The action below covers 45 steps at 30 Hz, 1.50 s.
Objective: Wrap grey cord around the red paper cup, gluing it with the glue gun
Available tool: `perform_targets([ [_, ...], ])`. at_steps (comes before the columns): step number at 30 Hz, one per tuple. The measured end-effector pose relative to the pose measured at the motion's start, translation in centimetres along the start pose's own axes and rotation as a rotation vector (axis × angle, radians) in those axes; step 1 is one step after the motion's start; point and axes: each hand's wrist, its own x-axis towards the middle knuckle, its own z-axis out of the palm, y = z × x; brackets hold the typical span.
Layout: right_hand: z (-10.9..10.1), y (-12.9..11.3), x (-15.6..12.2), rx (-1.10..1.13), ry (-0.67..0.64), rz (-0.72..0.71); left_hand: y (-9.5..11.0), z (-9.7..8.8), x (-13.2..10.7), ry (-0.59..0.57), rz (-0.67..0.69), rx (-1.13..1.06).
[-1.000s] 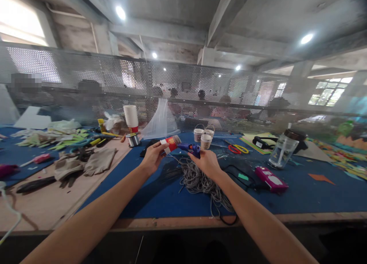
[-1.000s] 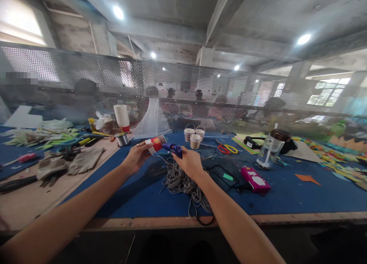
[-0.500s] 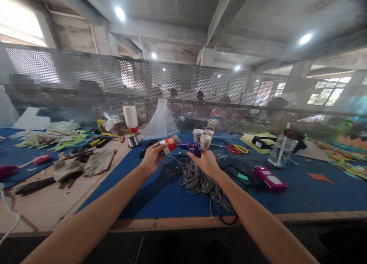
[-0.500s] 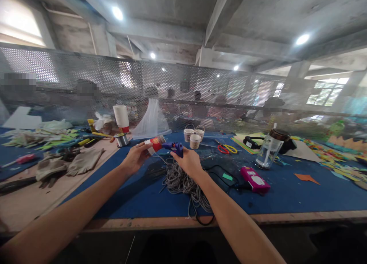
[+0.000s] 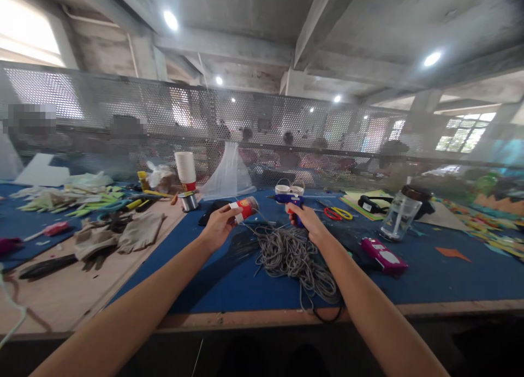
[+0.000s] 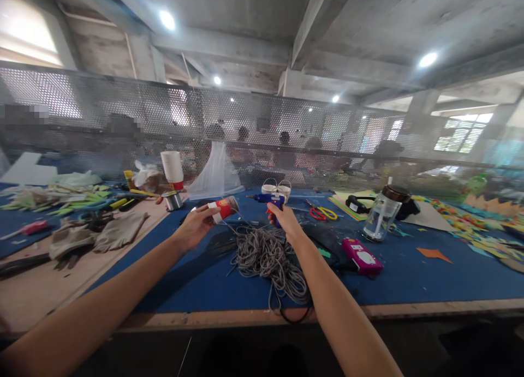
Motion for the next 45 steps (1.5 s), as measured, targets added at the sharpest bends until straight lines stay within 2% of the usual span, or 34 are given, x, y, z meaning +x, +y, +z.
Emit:
perform_targets([
  [1, -0.4, 0.5, 0.4, -0.133, 0.019, 0.020, 0.0, 0.0, 0.0, -0.010, 0.002, 0.001],
  [8, -2.4, 3.1, 2.0, -0.485, 0.077, 0.133, 0.0, 0.1, -0.1, -0.043, -0.005, -0.013],
  [14, -3.3, 3.0, 2.0, -0.774, 0.108, 0.208, -0.4, 0.1, -0.1, -0.049, -0.033, 0.001],
  [19, -3.1, 2.4, 1.0, -0.937, 0.215, 0.211, -0.5, 0.4, -0.5, -0.073, -0.049, 0.015],
  [21, -2.6, 1.8, 0.5, -0.973, 0.278, 0.106, -0.5, 0.5, -0.6, -0.087, -0.058, 0.029],
  [23, -1.7, 1.0, 0.0, -0.910, 0.287, -0.092, -0.6, 0.5, -0.7, -0.105, -0.069, 0.045],
  [24, -1.1, 0.6, -0.2, -0.815, 0.234, -0.184, -0.7, 0.5, -0.8, -0.117, -0.070, 0.055],
  [27, 1.1, -0.3, -1.1, -0.458, -0.048, -0.408, -0.9, 0.5, -0.8, -0.138, -0.061, 0.085],
  [28, 1.8, -0.5, -1.5, -0.388, -0.136, -0.449, -1.0, 0.5, -0.9, -0.137, -0.057, 0.093],
  [30, 3.0, -0.6, -2.2, -0.343, -0.181, -0.462, -1.0, 0.5, -0.9, -0.133, -0.048, 0.103],
  [33, 3.8, -0.6, -2.8, -0.365, -0.154, -0.473, -1.0, 0.6, -1.0, -0.135, -0.033, 0.117],
  [40, 3.3, -1.4, -2.8, -0.428, -0.056, -0.692, -1.3, 0.7, -1.2, -0.193, -0.016, 0.199],
  [45, 3.6, -1.7, -3.1, -0.512, 0.014, -0.802, -0.9, 1.5, -2.0, -0.202, -0.037, 0.243],
])
